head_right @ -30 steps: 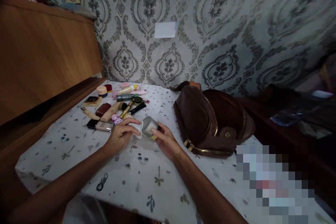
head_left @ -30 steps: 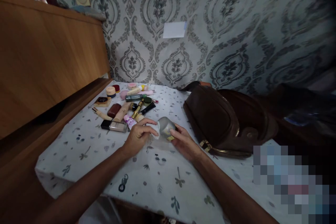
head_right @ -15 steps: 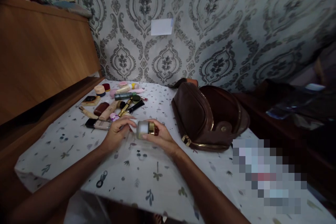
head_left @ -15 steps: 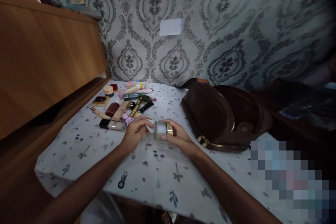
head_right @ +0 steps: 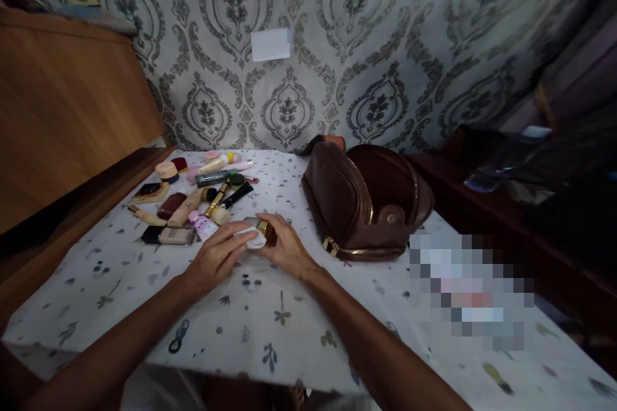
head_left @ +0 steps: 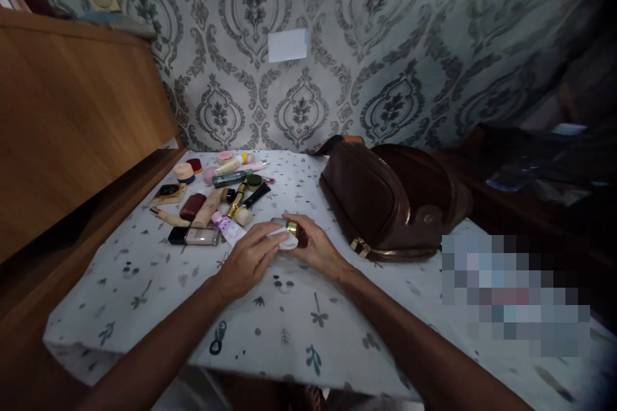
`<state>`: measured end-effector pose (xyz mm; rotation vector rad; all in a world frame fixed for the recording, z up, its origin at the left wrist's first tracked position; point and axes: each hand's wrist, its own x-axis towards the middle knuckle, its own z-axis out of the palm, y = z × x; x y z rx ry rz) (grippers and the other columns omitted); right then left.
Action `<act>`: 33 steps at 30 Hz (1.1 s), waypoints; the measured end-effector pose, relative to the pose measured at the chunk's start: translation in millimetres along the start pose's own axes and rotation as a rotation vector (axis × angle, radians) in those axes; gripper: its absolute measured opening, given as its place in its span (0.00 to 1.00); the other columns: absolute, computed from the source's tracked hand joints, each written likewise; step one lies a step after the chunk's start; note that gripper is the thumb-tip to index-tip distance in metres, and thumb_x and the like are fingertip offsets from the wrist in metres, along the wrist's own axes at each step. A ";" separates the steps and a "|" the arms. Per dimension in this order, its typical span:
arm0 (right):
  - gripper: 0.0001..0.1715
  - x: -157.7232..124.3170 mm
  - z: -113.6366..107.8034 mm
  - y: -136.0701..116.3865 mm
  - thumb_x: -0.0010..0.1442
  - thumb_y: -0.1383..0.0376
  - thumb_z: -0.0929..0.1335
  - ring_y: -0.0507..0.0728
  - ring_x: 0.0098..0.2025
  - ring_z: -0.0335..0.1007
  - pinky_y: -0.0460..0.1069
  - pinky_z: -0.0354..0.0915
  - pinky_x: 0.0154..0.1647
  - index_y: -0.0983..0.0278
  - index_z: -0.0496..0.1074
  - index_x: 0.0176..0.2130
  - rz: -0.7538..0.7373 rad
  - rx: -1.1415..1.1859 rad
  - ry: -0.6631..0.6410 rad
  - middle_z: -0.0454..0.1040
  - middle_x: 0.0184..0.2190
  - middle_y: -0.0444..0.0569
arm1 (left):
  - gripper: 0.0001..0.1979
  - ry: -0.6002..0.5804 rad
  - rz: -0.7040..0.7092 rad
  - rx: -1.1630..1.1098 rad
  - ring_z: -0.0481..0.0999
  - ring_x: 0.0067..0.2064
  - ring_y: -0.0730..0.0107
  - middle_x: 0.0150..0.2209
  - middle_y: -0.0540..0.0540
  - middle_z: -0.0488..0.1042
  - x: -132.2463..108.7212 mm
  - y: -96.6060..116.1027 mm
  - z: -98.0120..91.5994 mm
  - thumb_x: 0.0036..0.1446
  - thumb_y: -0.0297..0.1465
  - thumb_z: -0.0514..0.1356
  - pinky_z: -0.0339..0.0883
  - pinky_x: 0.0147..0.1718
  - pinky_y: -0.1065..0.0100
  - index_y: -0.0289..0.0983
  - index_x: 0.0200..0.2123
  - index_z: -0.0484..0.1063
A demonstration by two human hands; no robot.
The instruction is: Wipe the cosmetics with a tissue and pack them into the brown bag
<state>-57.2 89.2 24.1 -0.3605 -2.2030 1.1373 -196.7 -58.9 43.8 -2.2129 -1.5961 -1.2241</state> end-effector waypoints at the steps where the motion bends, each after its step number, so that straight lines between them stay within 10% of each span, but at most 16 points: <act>1: 0.34 -0.3 -1.1 -0.1 0.50 0.61 0.75 0.60 0.44 0.69 0.57 0.67 0.48 0.61 0.69 0.55 -0.008 -0.007 -0.013 0.71 0.43 0.50 | 0.19 0.010 -0.005 0.008 0.69 0.57 0.61 0.54 0.38 0.70 0.3 -0.6 0.6 0.67 0.25 0.50 0.67 0.55 0.55 0.40 0.59 0.66; 9: 0.45 -4.2 -6.0 -11.7 0.51 0.65 0.74 0.57 0.43 0.70 0.54 0.70 0.46 0.56 0.58 0.64 -0.003 0.112 -0.170 0.68 0.52 0.50 | 0.18 0.042 -0.198 -0.029 0.69 0.57 0.61 0.54 0.40 0.71 3.5 -5.3 -1.4 0.68 0.29 0.49 0.65 0.57 0.57 0.39 0.57 0.69; 25: 0.29 6.5 -25.1 0.5 0.49 0.53 0.76 0.58 0.42 0.71 0.53 0.68 0.44 0.64 0.75 0.47 0.168 0.258 -0.272 0.75 0.40 0.50 | 0.17 0.027 -0.343 -0.149 0.72 0.52 0.60 0.47 0.39 0.74 10.9 -4.1 -4.4 0.68 0.34 0.50 0.64 0.53 0.59 0.35 0.51 0.74; 33: 0.36 3.7 -26.4 -4.1 0.39 0.60 0.81 0.54 0.37 0.71 0.50 0.66 0.42 0.63 0.72 0.48 0.293 0.471 -0.357 0.75 0.34 0.44 | 0.19 -0.045 -0.637 -0.405 0.67 0.34 0.66 0.28 0.49 0.69 10.8 -20.3 -6.1 0.63 0.43 0.53 0.60 0.35 0.67 0.35 0.28 0.70</act>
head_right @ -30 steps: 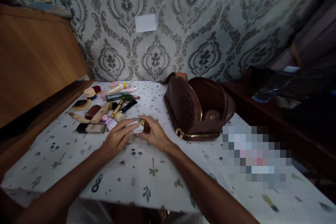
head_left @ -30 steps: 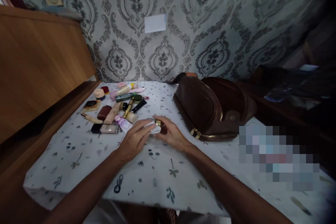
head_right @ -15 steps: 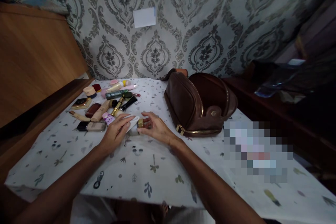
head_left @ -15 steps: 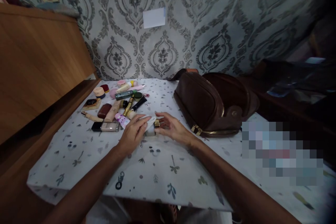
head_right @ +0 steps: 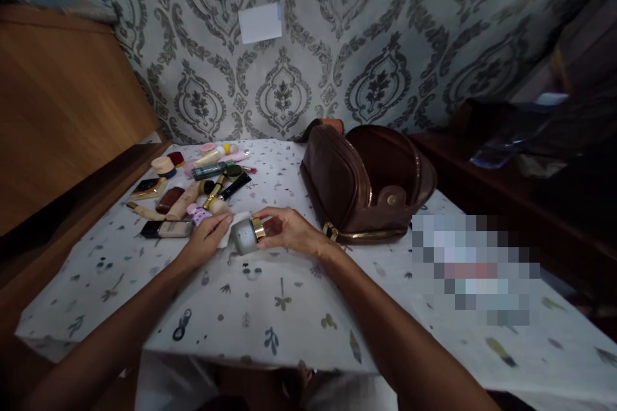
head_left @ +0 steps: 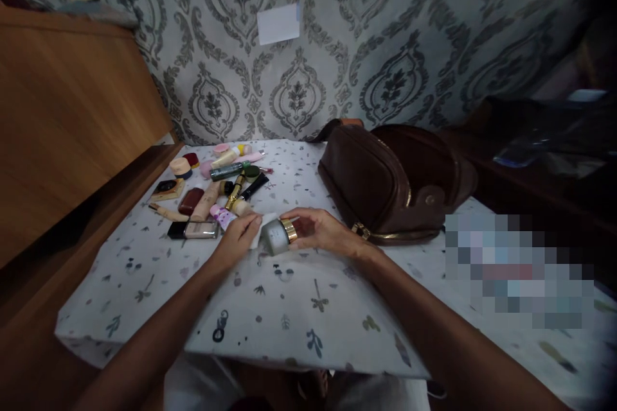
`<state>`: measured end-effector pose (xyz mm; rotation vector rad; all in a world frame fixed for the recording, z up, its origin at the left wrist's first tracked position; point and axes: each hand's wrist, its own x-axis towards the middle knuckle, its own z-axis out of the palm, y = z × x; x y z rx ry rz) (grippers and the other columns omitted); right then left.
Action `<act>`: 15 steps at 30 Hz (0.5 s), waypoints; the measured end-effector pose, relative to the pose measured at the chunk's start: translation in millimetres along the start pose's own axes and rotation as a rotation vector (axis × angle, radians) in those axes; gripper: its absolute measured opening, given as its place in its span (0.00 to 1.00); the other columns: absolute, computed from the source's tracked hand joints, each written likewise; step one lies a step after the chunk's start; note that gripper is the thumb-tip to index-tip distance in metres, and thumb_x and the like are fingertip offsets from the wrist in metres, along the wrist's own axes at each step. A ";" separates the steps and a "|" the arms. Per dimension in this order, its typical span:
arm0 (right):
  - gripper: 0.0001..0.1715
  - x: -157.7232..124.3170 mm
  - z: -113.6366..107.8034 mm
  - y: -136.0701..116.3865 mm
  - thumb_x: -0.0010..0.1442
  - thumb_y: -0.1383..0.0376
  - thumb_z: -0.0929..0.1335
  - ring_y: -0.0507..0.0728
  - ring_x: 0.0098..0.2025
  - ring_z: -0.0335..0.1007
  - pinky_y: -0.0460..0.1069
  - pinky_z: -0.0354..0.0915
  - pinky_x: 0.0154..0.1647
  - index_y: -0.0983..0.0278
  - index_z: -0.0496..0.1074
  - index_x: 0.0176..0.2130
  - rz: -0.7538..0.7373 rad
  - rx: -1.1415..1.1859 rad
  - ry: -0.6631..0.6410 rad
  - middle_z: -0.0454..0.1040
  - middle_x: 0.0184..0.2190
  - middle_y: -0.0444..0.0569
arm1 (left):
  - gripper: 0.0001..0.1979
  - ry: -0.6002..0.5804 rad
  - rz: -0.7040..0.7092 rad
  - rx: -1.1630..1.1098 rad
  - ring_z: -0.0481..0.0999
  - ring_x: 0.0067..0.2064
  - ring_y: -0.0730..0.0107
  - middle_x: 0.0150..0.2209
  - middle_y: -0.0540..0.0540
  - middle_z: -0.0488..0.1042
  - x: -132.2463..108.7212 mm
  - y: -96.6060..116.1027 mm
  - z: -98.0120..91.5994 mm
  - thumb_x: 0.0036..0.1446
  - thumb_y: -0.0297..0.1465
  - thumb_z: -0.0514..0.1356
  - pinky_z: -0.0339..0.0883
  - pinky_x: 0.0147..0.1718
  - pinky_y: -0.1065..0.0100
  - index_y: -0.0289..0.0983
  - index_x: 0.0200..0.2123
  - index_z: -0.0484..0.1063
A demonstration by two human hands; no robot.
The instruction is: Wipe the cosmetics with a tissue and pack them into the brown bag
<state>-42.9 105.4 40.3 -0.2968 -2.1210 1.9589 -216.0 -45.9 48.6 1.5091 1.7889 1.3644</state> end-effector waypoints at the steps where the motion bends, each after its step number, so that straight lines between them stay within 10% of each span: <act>1: 0.36 0.3 0.7 0.2 0.38 0.61 0.81 0.54 0.37 0.71 0.50 0.66 0.42 0.63 0.72 0.47 0.004 0.023 -0.002 0.75 0.34 0.44 | 0.20 -0.007 -0.048 -0.029 0.65 0.31 0.68 0.26 0.50 0.66 0.7 -2.1 -0.5 0.61 0.45 0.54 0.58 0.32 0.68 0.36 0.26 0.69; 15: 0.32 2.7 14.7 0.5 0.41 0.58 0.80 0.54 0.39 0.73 0.50 0.67 0.43 0.62 0.73 0.45 -0.064 0.253 0.119 0.77 0.38 0.46 | 0.26 0.014 -0.382 -0.506 0.58 0.17 0.79 0.18 0.54 0.63 4.0 -8.9 6.9 0.43 0.54 0.65 0.48 0.13 0.74 0.36 0.24 0.67</act>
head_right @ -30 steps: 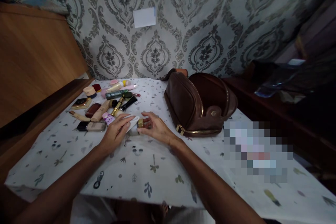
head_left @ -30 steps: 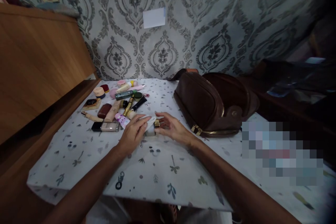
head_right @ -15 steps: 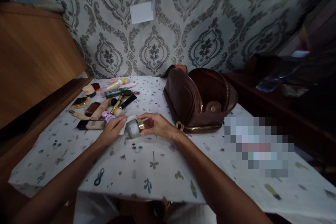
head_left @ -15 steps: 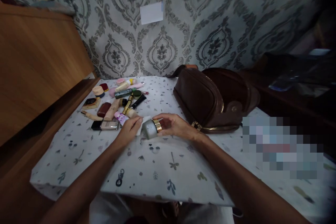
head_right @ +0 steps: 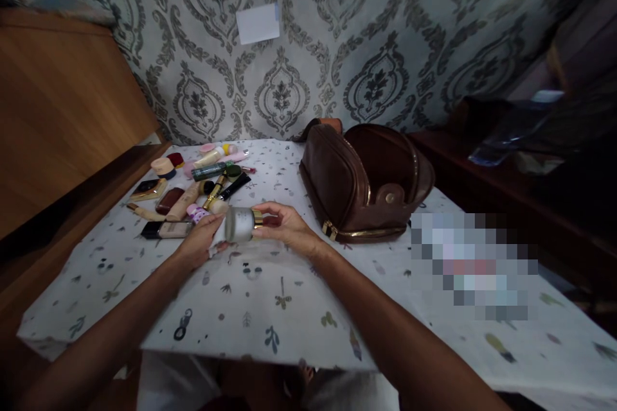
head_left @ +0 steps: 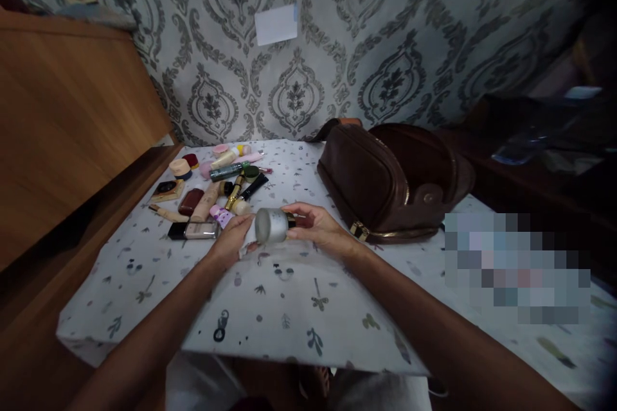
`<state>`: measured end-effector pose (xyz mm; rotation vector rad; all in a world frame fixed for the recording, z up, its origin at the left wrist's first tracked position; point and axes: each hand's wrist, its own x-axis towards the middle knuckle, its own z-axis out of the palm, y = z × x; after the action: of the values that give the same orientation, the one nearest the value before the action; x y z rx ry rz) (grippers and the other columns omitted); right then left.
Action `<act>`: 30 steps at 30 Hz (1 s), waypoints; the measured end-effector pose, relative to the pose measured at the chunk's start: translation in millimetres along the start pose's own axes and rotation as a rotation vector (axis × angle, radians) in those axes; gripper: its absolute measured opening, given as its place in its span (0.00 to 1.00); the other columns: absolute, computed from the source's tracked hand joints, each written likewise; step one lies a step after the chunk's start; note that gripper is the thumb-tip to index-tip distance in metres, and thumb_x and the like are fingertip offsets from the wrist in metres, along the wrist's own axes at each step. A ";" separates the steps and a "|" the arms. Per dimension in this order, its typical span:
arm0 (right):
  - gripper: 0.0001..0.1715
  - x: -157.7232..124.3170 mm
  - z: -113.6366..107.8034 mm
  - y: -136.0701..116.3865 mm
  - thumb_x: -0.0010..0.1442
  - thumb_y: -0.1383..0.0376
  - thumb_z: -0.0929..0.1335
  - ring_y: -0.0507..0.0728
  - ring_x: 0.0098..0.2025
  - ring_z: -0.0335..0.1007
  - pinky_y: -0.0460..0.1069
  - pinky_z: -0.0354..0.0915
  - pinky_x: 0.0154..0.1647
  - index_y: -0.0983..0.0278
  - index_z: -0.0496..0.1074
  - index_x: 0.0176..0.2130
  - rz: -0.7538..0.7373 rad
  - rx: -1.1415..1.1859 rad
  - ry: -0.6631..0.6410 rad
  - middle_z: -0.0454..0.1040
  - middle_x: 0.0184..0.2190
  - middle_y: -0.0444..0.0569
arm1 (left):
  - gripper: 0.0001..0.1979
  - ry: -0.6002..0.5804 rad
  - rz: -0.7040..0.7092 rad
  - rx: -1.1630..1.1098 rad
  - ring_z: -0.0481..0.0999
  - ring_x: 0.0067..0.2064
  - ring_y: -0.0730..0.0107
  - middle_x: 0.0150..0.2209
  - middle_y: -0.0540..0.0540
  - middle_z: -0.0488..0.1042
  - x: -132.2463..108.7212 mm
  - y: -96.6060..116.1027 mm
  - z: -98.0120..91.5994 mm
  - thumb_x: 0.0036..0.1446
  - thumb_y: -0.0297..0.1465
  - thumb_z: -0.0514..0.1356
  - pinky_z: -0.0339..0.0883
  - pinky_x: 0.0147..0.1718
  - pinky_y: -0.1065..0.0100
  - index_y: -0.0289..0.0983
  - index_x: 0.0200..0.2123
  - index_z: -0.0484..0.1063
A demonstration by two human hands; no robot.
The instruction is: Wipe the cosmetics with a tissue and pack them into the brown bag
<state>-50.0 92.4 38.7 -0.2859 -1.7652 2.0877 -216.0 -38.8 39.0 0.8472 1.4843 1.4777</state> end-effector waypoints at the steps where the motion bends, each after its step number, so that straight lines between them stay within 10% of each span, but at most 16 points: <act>1: 0.32 0.4 1.6 -0.3 0.41 0.58 0.80 0.55 0.39 0.73 0.50 0.67 0.43 0.61 0.73 0.45 -0.012 0.000 0.026 0.77 0.38 0.46 | 0.26 -0.009 -0.011 -0.027 0.59 0.17 0.79 0.18 0.53 0.64 -0.7 0.7 1.5 0.43 0.53 0.66 0.48 0.13 0.75 0.35 0.24 0.68; 22: 0.23 1.2 4.3 1.0 0.48 0.59 0.76 0.58 0.44 0.67 0.53 0.72 0.41 0.59 0.71 0.44 -0.399 -0.519 0.384 0.68 0.43 0.50 | 0.30 -0.195 -0.182 -0.146 0.59 0.13 0.83 0.20 0.44 0.76 -11.6 8.9 9.1 0.36 0.50 0.73 0.40 0.12 0.77 0.30 0.35 0.79; 30: 0.26 -1.3 0.5 -3.4 0.50 0.64 0.74 0.60 0.43 0.68 0.57 0.67 0.46 0.58 0.74 0.50 -0.485 -0.820 0.330 0.69 0.39 0.49 | 0.26 0.012 -0.055 -0.154 0.65 0.17 0.78 0.20 0.50 0.72 -4.2 0.0 5.0 0.40 0.47 0.72 0.50 0.13 0.77 0.33 0.35 0.77</act>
<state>-48.4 91.9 42.0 -0.3467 -2.1138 0.8675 -209.7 -40.5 39.7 0.7007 1.3720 1.5368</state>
